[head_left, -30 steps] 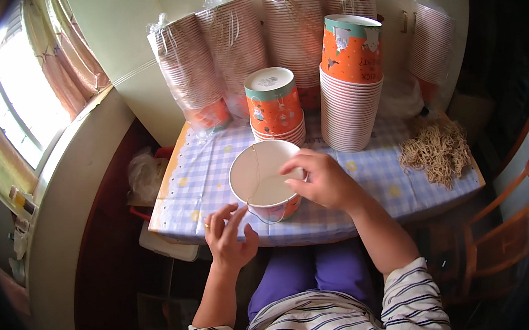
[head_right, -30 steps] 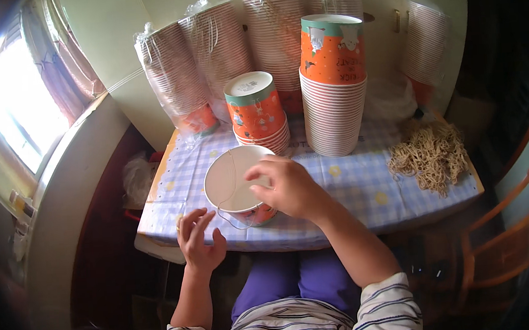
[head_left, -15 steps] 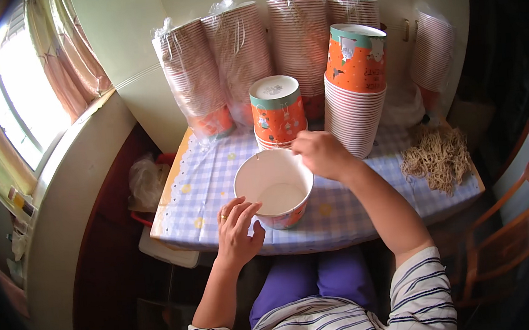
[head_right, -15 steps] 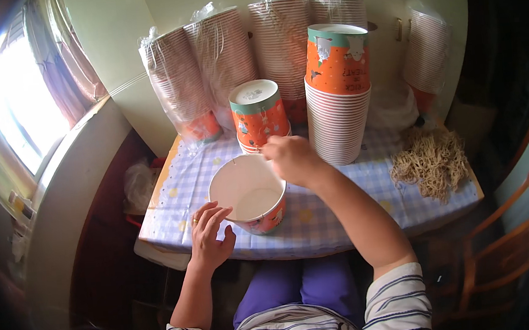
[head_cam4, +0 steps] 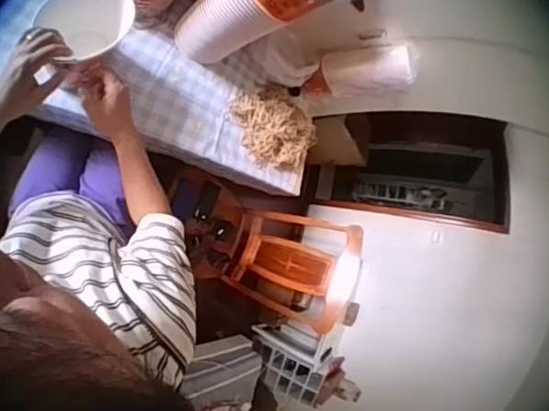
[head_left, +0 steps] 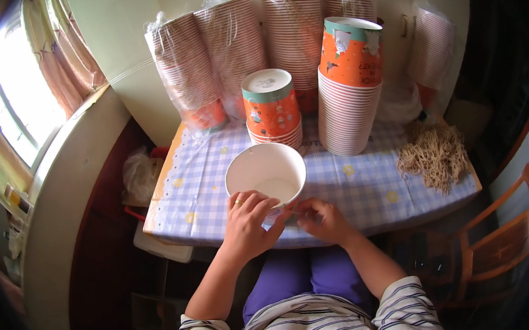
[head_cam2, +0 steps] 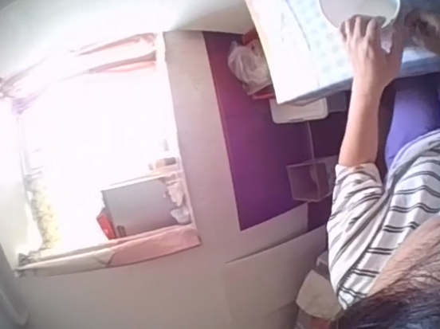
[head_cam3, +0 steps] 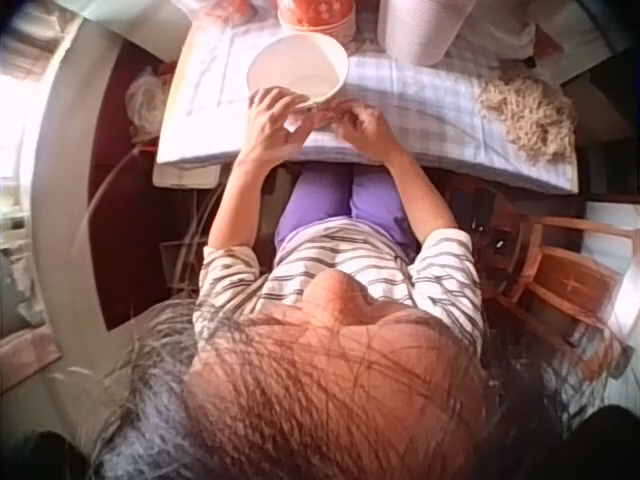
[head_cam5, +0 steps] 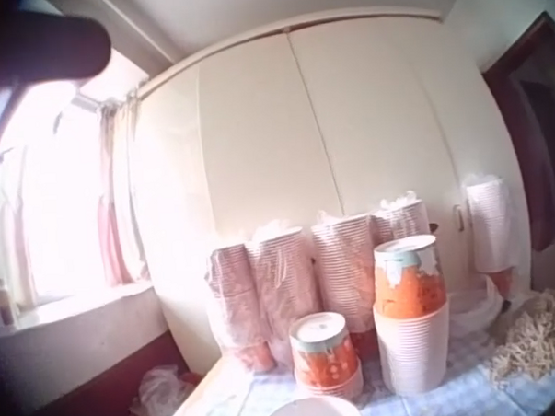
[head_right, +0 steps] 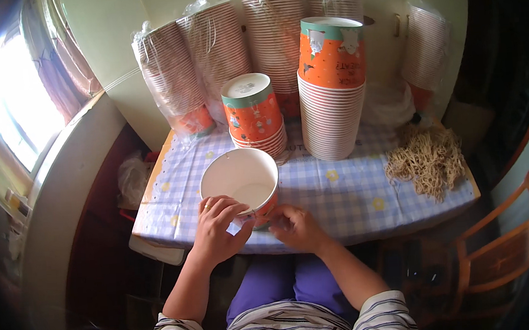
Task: The person is attaching string handles to large paper buckets.
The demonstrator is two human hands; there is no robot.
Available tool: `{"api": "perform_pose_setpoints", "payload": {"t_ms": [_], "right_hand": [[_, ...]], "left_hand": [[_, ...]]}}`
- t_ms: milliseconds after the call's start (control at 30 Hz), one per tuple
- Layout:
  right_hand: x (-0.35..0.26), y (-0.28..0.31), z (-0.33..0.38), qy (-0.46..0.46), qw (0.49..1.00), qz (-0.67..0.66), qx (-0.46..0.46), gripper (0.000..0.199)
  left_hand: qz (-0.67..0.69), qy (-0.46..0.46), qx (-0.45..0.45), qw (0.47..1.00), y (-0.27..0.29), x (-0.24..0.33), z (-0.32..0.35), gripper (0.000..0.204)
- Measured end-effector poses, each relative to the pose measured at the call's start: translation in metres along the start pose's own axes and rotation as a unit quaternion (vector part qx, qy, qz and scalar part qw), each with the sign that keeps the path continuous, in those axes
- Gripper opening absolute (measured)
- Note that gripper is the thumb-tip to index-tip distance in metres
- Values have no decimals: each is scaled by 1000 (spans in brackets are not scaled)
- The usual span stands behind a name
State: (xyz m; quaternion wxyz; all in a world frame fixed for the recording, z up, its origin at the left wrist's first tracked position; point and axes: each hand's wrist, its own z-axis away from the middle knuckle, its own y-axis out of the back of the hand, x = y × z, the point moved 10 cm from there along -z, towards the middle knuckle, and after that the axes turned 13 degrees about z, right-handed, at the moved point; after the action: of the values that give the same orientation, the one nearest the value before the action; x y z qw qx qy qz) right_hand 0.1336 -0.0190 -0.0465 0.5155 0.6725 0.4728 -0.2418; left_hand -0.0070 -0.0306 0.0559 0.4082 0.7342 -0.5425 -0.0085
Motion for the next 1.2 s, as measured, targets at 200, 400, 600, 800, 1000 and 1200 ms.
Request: {"api": "perform_pose_setpoints", "payload": {"t_ms": [200, 400, 600, 800, 1000, 1200], "right_hand": [[11, -21, 4, -66, 984, -159, 40, 14], [8, -16, -5, -64, 991, -69, 90, 14], [9, -17, -3, -82, 991, -56, 88, 21], [5, -25, -1, -100, 991, -68, 53, 16], [12, -29, 1, -112, 991, -64, 42, 17], [16, -33, 1, -111, 990, -83, 40, 16]], "left_hand": [[26, 18, -20, 999, -16, -10, -1, 13], [21, 30, -35, 999, -17, -14, -3, 9], [19, 53, -40, 998, -18, -11, -7, 12], [0, 24, -27, 999, -19, -18, -2, 11], [13, -35, -55, 998, -21, -3, -8, 31], [14, -110, -120, 987, -34, 7, -7, 43]]}}
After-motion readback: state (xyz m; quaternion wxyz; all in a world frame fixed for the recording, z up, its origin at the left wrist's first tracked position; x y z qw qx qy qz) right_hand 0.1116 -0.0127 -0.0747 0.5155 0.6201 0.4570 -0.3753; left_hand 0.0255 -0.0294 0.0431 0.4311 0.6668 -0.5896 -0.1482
